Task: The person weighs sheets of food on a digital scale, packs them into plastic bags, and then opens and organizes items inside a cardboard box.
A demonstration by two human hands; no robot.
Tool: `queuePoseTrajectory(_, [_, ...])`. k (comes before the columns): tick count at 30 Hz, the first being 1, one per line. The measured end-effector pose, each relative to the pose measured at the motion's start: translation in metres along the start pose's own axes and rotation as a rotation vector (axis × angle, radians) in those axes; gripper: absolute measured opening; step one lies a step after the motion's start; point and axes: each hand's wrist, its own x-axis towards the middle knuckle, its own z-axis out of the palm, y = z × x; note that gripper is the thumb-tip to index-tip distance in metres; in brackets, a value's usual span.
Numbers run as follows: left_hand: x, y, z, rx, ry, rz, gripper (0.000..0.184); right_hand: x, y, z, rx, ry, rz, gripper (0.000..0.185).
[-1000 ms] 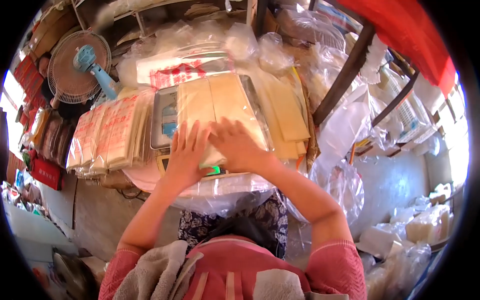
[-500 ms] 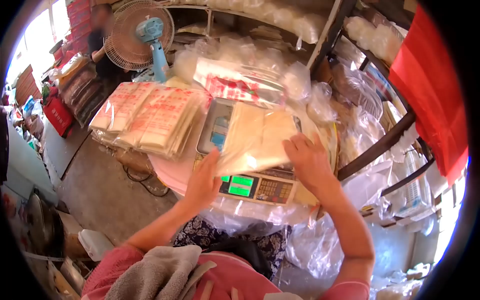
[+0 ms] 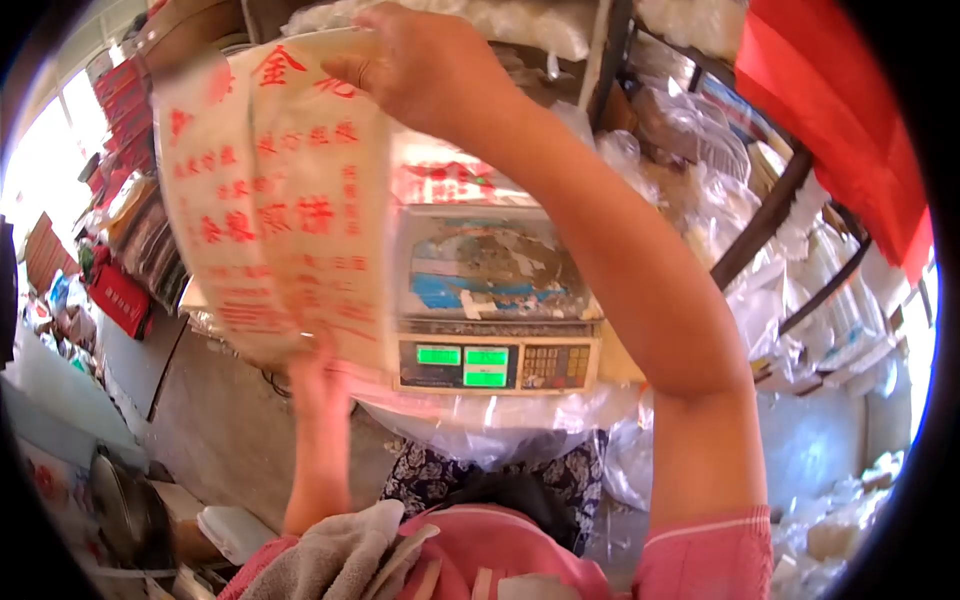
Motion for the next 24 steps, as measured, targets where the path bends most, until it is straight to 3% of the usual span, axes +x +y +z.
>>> queuePoseTrajectory(1, [0.011, 0.017, -0.010, 0.088, 0.083, 0.055, 0.044, -0.006, 0.007, -0.004, 0.030, -0.026, 0.065, 0.060])
queuePoseTrajectory(2, [0.020, 0.033, -0.011, 0.170, 0.102, 0.127, 0.043, -0.015, 0.000, -0.014, 0.123, -0.057, 0.229, 0.033])
queuePoseTrajectory(4, [0.038, 0.054, -0.003, 0.282, 0.182, 0.205, 0.044, -0.037, 0.047, -0.027, -0.103, -0.059, 0.202, 0.039])
queuePoseTrajectory(6, [0.067, 0.060, -0.031, 0.239, 0.152, 0.150, 0.043, -0.070, 0.089, -0.043, -0.101, -0.088, 0.286, 0.038])
queuePoseTrajectory(9, [0.102, 0.067, -0.092, 0.426, 0.186, -0.007, 0.039, -0.141, 0.152, -0.068, -0.156, -0.037, 0.441, 0.035])
queuePoseTrajectory(12, [0.105, 0.071, -0.120, 0.588, 0.358, -0.101, 0.034, -0.214, 0.184, -0.093, -0.512, -0.200, 0.693, 0.028])
queuePoseTrajectory(13, [0.097, 0.072, -0.108, 0.586, 0.298, -0.075, 0.035, -0.248, 0.200, -0.094, -0.533, -0.218, 0.756, 0.027])
queuePoseTrajectory(15, [0.067, 0.069, -0.080, 0.575, 0.189, -0.015, 0.035, -0.301, 0.217, -0.096, -0.607, -0.563, 1.012, 0.041])
queuePoseTrajectory(17, [0.057, 0.071, -0.081, 0.688, 0.291, -0.068, 0.038, -0.334, 0.201, -0.087, -0.637, -0.736, 1.092, 0.047])
queuePoseTrajectory(20, [0.034, 0.061, -0.072, 0.837, 0.401, -0.011, 0.041, -0.361, 0.183, -0.072, -0.648, -0.769, 1.167, 0.048])
queuePoseTrajectory(22, [0.012, 0.047, -0.064, 0.913, 0.447, 0.129, 0.034, -0.375, 0.191, -0.065, -0.678, -0.692, 1.125, 0.045])
queuePoseTrajectory(24, [0.001, 0.041, -0.084, 0.959, 0.369, 0.142, 0.031, -0.374, 0.193, -0.068, -0.667, -0.617, 1.144, 0.044])
